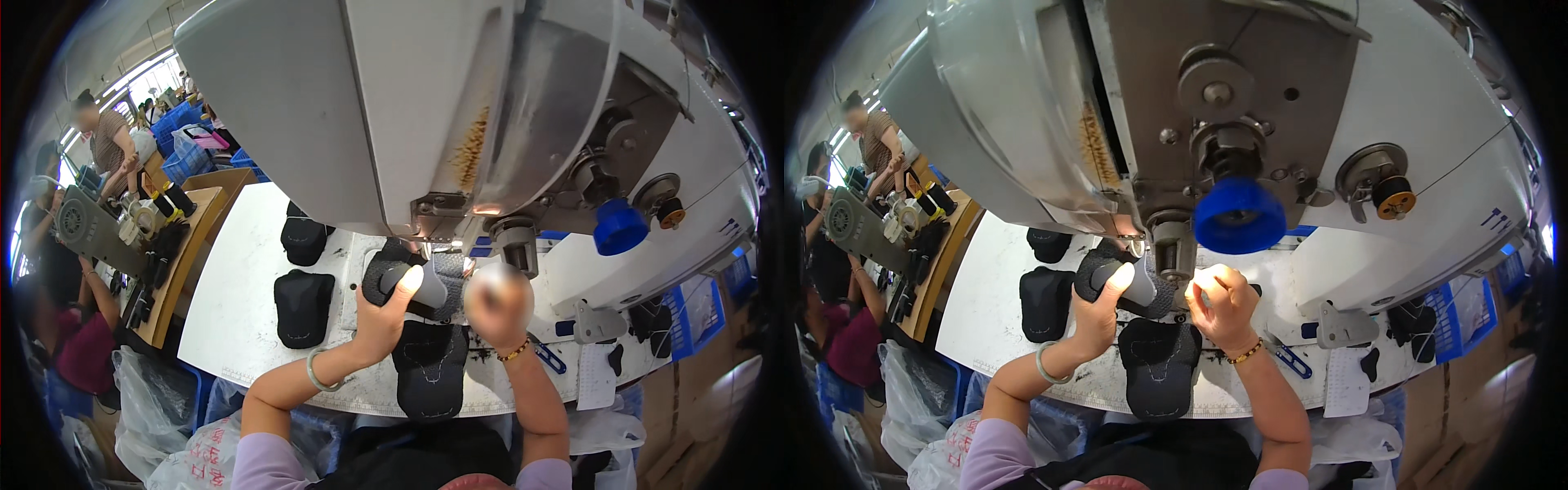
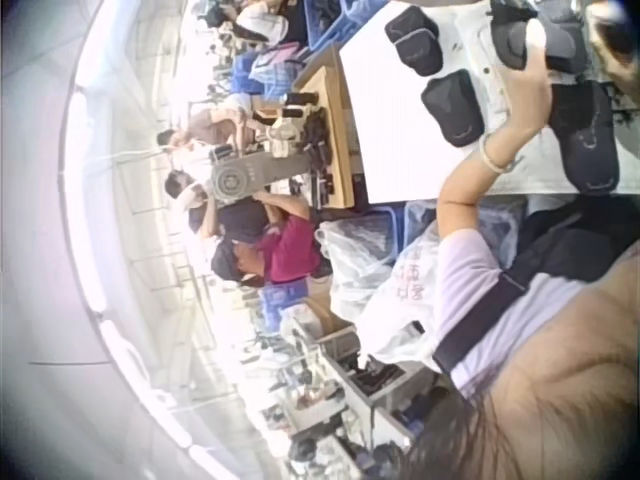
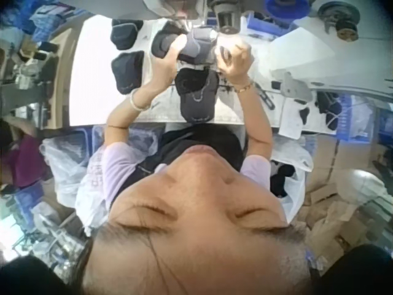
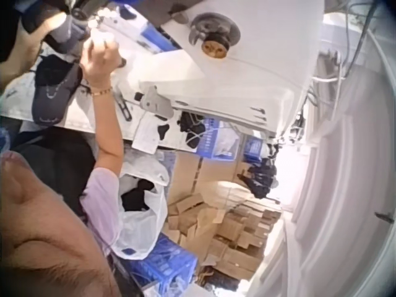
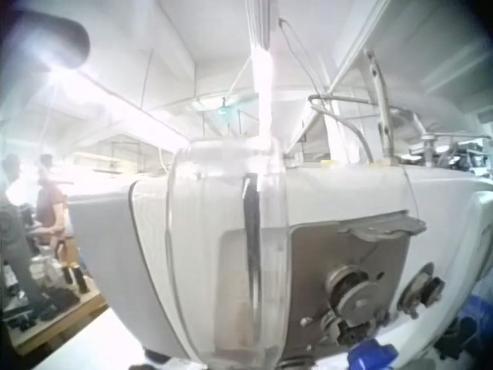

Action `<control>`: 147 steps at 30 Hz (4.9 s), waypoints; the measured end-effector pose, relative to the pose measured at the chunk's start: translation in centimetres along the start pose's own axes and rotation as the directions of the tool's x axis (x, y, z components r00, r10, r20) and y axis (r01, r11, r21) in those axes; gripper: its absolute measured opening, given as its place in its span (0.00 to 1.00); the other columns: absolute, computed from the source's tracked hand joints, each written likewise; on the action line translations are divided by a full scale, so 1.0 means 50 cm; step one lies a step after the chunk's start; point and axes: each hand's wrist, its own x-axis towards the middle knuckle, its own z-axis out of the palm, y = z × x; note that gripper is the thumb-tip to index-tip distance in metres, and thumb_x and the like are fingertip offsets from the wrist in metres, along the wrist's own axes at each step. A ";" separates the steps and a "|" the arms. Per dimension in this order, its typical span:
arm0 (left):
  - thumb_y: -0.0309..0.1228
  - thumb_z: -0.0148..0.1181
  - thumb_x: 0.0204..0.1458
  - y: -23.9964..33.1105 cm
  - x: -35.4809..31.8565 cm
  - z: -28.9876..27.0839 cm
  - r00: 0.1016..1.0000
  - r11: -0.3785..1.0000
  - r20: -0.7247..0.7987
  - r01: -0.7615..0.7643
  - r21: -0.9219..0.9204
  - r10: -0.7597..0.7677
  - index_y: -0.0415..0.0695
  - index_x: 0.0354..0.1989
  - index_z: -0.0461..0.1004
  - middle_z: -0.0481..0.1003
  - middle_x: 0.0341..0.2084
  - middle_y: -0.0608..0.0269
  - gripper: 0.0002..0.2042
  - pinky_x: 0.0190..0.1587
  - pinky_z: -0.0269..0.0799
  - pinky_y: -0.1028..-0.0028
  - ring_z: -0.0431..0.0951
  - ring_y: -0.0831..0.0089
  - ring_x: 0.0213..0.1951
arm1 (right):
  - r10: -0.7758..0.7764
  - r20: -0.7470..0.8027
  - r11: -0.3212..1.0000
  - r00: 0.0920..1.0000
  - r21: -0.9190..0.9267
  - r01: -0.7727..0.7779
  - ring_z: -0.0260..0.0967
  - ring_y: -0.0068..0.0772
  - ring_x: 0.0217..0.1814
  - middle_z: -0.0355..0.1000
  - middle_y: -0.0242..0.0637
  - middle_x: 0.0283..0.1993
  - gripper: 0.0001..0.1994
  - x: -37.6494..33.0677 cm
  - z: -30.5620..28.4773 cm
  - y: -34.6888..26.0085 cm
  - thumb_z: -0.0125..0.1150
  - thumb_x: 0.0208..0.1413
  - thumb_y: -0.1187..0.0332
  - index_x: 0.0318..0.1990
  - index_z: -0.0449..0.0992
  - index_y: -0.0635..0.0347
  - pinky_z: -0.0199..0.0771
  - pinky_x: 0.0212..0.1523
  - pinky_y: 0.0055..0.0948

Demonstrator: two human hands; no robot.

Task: The person sews small black fabric parts using a sewing machine. They repeatedly pick up a part, align it under the needle, sew along the edges, and place the finished piece on the table. The process is repeated for multiple identical parts.

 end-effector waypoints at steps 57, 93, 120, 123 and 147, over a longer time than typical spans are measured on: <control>0.24 0.57 0.40 0.060 0.058 -0.059 0.387 0.082 0.782 -0.913 0.400 0.490 0.35 0.40 0.74 0.73 0.38 0.57 0.15 0.46 0.74 0.69 0.75 0.64 0.43 | -0.092 0.323 0.984 0.942 0.175 0.036 0.72 0.37 0.44 0.74 0.34 0.38 0.09 0.054 -0.042 -0.019 0.63 0.42 0.78 0.34 0.77 0.60 0.69 0.44 0.32; 0.15 0.60 0.40 -0.024 0.112 -0.082 0.709 0.639 0.457 -0.696 0.328 0.537 0.39 0.34 0.78 0.77 0.36 0.59 0.11 0.37 0.74 0.75 0.78 0.67 0.36 | 0.055 0.276 0.993 0.959 -0.115 -0.024 0.71 0.26 0.39 0.73 0.25 0.38 0.16 0.046 0.001 -0.070 0.65 0.44 0.72 0.43 0.80 0.48 0.61 0.53 0.32; 0.15 0.58 0.36 0.043 0.065 -0.056 0.546 0.163 0.676 -0.822 0.545 0.494 0.35 0.37 0.71 0.72 0.32 0.56 0.15 0.35 0.70 0.68 0.74 0.62 0.32 | 0.028 0.261 0.997 0.965 -0.071 -0.010 0.67 0.33 0.45 0.71 0.30 0.42 0.12 0.057 -0.006 -0.071 0.67 0.45 0.72 0.40 0.77 0.56 0.62 0.47 0.32; 0.15 0.58 0.36 0.055 0.052 -0.046 0.539 0.058 0.716 -0.815 0.577 0.443 0.34 0.37 0.71 0.71 0.32 0.56 0.15 0.35 0.69 0.68 0.73 0.62 0.33 | 0.070 0.264 0.994 0.962 -0.103 -0.044 0.66 0.30 0.43 0.72 0.24 0.39 0.13 0.051 -0.004 -0.067 0.67 0.46 0.68 0.42 0.79 0.50 0.60 0.47 0.32; 0.18 0.60 0.30 0.065 0.059 -0.080 0.514 0.269 0.757 -0.857 0.439 0.403 0.31 0.45 0.69 0.71 0.43 0.46 0.26 0.49 0.72 0.63 0.74 0.51 0.45 | -0.195 0.228 0.981 0.954 0.057 0.187 0.68 0.26 0.48 0.69 0.28 0.47 0.15 0.042 -0.013 -0.079 0.63 0.45 0.71 0.44 0.73 0.52 0.64 0.44 0.29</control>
